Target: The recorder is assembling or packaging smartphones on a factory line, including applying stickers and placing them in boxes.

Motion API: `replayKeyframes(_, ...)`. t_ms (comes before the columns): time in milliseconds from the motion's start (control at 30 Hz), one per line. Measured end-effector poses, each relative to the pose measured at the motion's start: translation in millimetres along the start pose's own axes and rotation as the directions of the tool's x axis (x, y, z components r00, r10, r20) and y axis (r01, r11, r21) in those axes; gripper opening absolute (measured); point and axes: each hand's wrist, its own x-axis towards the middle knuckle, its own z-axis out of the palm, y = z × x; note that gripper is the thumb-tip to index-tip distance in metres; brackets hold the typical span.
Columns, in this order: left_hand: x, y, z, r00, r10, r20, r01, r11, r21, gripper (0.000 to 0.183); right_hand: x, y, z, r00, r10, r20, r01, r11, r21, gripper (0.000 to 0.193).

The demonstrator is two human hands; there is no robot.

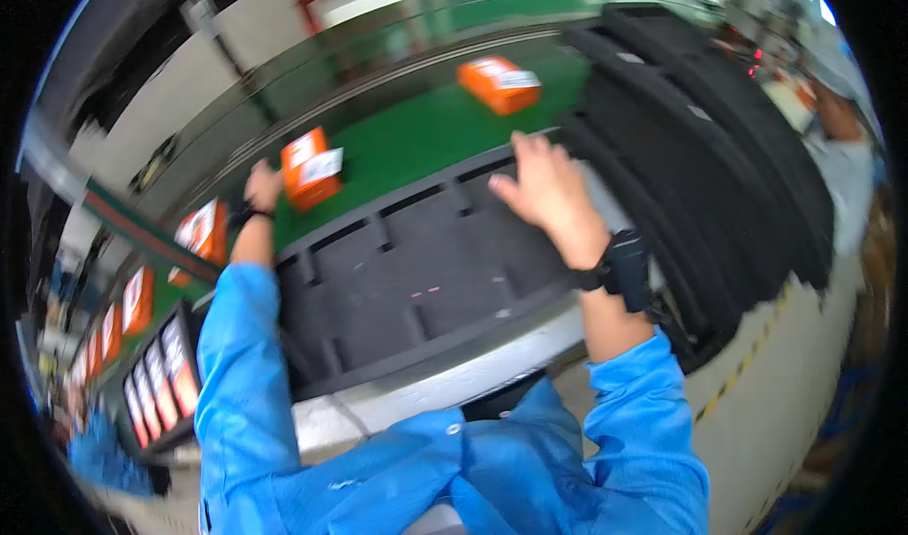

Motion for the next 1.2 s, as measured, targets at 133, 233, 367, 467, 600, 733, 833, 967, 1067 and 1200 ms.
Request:
replayKeyframes(133, -19, 17, -39, 0.966, 0.195, -0.167, -0.240, 0.917, -0.319, 0.033, -57, 31, 0, 0.950, 0.183, 0.254, -0.217, 0.969, 0.116, 0.058)
replayKeyframes(233, 0, 49, -36, 0.894, 0.332, -0.300, -0.448, 0.681, -0.580, 0.024, -69, 49, -5, 0.960, 0.207, 0.187, -0.227, 0.970, 0.091, 0.040)
replayKeyframes(367, -67, 109, -150, 0.825, 0.427, -0.370, -0.521, 0.321, -0.791, 0.021, -68, 36, -94, 0.970, 0.171, -0.171, -0.123, 0.957, 0.262, 0.041)
replayKeyframes(467, -134, 126, -230, 0.706, 0.486, -0.515, -0.675, 0.243, -0.697, 0.019, -70, 65, -188, 0.878, 0.155, -0.454, -0.093, 0.983, 0.155, 0.051)
replayKeyframes(600, -185, 128, -239, 0.677, 0.499, -0.541, -0.687, 0.162, -0.709, 0.017, -117, 200, -300, 0.693, 0.381, -0.612, -0.340, 0.921, 0.189, 0.058)
replayKeyframes(733, -196, 99, -217, 0.736, 0.529, -0.422, -0.595, 0.208, -0.777, 0.017, -158, 268, -349, 0.581, 0.730, -0.360, -0.568, 0.681, 0.462, 0.050)
replayKeyframes(833, -178, 82, -186, 0.853, 0.471, -0.226, -0.396, 0.301, -0.867, 0.018, -177, 311, -358, 0.570, 0.813, -0.116, -0.753, 0.574, 0.323, 0.049)
replayKeyframes(967, -161, 50, -152, 0.871, 0.478, -0.116, -0.319, 0.368, -0.873, 0.020, -154, 338, -334, 0.642, 0.762, -0.087, -0.724, 0.639, 0.260, 0.046)
replayKeyframes(1067, -172, 46, -146, 0.875, 0.483, -0.041, -0.254, 0.384, -0.888, 0.019, -150, 309, -323, 0.617, 0.782, -0.087, -0.613, 0.548, 0.569, 0.047)
replayKeyframes(1200, -182, 30, -129, 0.906, 0.423, -0.009, -0.196, 0.401, -0.895, 0.019, -160, 357, -330, 0.660, 0.748, -0.066, -0.534, 0.529, 0.659, 0.047)
